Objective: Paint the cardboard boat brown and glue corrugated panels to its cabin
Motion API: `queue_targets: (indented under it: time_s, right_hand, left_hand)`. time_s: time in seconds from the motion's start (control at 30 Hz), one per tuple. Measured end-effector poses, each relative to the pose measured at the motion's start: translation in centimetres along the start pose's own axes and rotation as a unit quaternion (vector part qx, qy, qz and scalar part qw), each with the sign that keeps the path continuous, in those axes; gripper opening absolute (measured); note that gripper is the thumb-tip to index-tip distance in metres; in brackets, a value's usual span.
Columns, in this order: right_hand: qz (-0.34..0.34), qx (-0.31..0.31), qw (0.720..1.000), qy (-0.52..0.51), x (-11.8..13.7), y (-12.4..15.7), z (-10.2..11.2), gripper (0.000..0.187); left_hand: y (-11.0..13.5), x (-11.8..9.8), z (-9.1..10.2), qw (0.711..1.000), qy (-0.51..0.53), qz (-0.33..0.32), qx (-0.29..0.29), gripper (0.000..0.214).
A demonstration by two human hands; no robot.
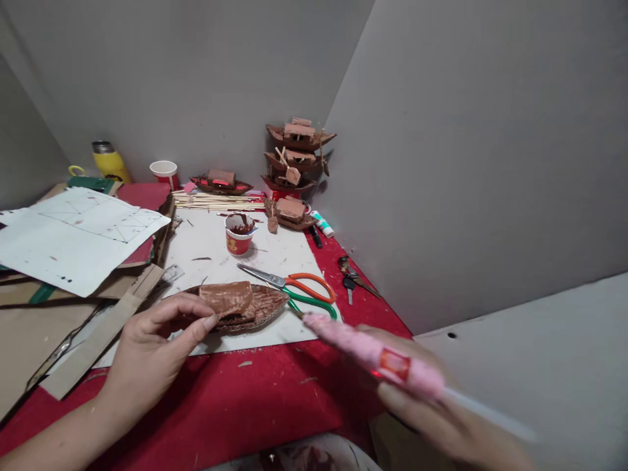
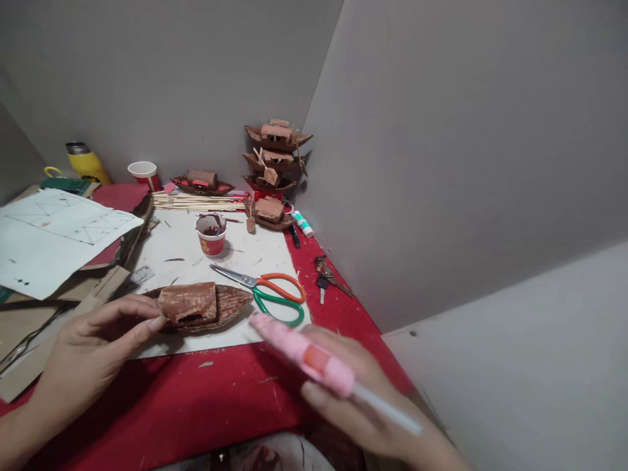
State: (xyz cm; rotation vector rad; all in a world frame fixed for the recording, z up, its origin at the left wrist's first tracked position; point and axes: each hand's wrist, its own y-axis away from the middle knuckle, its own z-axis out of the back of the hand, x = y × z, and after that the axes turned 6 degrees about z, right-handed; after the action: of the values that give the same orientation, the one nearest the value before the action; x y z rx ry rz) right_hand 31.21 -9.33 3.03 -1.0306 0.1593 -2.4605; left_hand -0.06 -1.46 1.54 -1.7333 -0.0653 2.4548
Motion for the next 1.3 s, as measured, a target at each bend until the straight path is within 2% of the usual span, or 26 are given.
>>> queue_targets:
  time_s: [0.07,0.17,0.3,0.47,0.63,0.8,0.97,1.2,1.3]
  right_hand:
    - [0.055,0.055,0.997,0.005,0.7,-1.8,-1.0,0.027]
    - [0.1,0.071,0.992,0.005,1.1,-4.2,-2.2,0.023]
    - [0.116,0.078,0.99,-0.014,1.0,-6.0,-3.2,0.028]
    - [0.123,0.094,0.987,-0.049,0.4,-7.2,-3.8,0.04]
    - [0.091,0.132,0.985,-0.057,0.2,-7.7,-3.7,0.046]
    - [0.078,0.129,0.988,-0.032,0.0,-7.5,-3.9,0.046]
    - [0.101,0.134,0.986,-0.007,-0.4,-7.3,-4.0,0.032]
    - [0.135,0.136,0.982,0.004,-0.3,-7.2,-3.6,0.045]
    - [0.128,0.128,0.984,-0.007,-0.2,-7.0,-3.6,0.046]
  left_hand:
    - [0.1,0.0,0.0,1.0,-0.014,-0.017,-0.018,0.008]
    - [0.0,0.1,-0.1,0.999,-0.017,-0.018,-0.022,0.007]
    - [-0.2,0.5,-0.1,0.999,-0.033,-0.015,-0.013,0.01]
    - [0.0,1.1,0.0,0.994,-0.082,-0.069,0.003,0.01]
    - [0.0,1.3,-0.2,0.988,-0.117,-0.103,0.003,0.009]
    - [-0.3,1.5,-0.4,0.986,-0.129,-0.105,0.005,0.01]
    - [-0.2,1.7,-0.4,0.987,-0.126,-0.101,0.007,0.011]
    - [-0.4,1.5,-0.5,0.987,-0.126,-0.102,0.007,0.01]
    - [-0.4,1.7,-0.5,0.984,-0.136,-0.113,0.013,0.011]
